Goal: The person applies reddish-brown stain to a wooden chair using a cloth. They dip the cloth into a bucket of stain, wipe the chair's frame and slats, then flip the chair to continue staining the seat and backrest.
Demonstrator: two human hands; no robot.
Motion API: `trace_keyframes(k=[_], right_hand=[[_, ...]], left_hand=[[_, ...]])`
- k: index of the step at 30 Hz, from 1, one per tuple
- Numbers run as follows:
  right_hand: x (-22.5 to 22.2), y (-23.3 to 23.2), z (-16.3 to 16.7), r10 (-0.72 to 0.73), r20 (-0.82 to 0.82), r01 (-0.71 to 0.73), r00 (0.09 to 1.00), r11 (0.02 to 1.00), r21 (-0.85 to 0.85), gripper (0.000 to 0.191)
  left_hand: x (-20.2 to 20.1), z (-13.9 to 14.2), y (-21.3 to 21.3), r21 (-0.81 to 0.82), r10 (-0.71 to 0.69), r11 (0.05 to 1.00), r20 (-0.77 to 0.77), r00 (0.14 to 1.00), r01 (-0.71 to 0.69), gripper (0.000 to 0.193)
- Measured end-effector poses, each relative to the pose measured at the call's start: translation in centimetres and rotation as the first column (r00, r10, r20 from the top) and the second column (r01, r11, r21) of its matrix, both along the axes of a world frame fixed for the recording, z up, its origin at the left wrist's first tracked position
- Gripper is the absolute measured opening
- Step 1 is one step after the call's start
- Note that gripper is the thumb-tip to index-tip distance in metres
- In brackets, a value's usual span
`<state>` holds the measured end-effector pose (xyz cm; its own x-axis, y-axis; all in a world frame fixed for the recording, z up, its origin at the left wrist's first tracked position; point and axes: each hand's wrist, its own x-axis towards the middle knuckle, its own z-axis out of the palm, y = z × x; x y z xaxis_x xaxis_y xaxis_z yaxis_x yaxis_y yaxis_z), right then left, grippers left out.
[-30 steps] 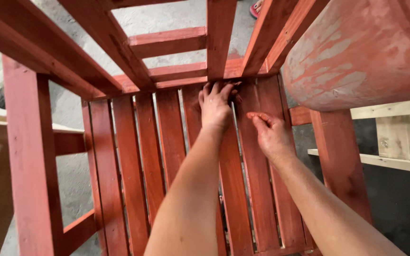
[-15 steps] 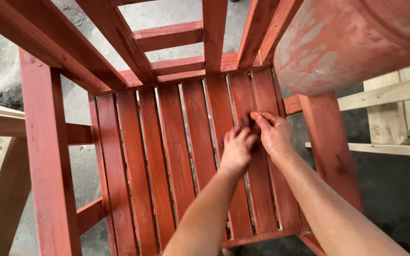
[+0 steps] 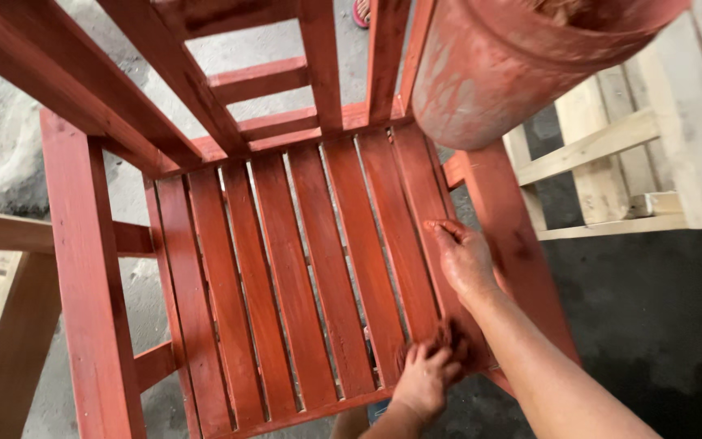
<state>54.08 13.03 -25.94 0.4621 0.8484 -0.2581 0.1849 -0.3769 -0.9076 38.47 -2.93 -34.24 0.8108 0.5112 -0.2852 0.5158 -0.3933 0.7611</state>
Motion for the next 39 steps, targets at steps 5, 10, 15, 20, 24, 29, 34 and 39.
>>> trace_keyframes(k=[5, 10, 15, 20, 24, 29, 34, 39], right_hand=[[0.0, -0.8, 3.2, -0.062, -0.029, 0.058, 0.998, 0.992, -0.108, 0.025], [0.0, 0.5, 6.1, -0.037, 0.008, 0.036, 0.999, 0.999, 0.027, 0.025], [1.2, 2.8, 9.7, -0.008, 0.130, -0.003, 0.991, 0.997, 0.082, 0.024], [1.3, 4.4, 14.4, 0.053, 0.036, -0.054, 0.998, 0.998, 0.032, 0.026], [0.0, 6.3, 18.5, 0.064, -0.091, -0.077, 0.994, 0.986, -0.146, 0.030], [-1.5, 8.6, 23.5, 0.144, -0.082, -0.136, 0.986, 0.987, 0.089, 0.030], [-1.2, 11.1, 27.1, 0.110, 0.035, -0.113, 0.993, 0.989, 0.096, 0.030], [1.2, 14.2, 29.1, 0.130, 0.145, -0.158, 0.981, 0.965, 0.210, 0.030]], left_hand=[[0.6, 1.2, -0.1, -0.293, 0.027, 0.954, -0.115, 0.993, -0.060, 0.031], [2.1, 1.8, 4.1, -0.667, 0.442, 0.591, -0.202, 0.874, -0.453, 0.033], [0.7, 6.2, 14.7, -0.972, 0.842, -0.084, -0.187, 0.506, -0.221, 0.059], [-2.7, 15.1, 22.8, -0.996, 0.816, 0.042, 0.082, 0.572, 0.082, 0.033], [-2.6, 22.1, 26.7, -0.995, 0.869, -0.002, 0.047, 0.493, 0.098, 0.030], [-1.3, 27.3, 29.8, -0.955, 0.930, -0.005, 0.105, 0.353, 0.298, 0.034], [1.3, 31.4, 32.4, -0.937, 0.947, 0.049, 0.153, 0.284, 0.345, 0.042], [3.1, 35.4, 34.7, -0.992, 0.938, 0.101, 0.119, 0.327, 0.070, 0.061]])
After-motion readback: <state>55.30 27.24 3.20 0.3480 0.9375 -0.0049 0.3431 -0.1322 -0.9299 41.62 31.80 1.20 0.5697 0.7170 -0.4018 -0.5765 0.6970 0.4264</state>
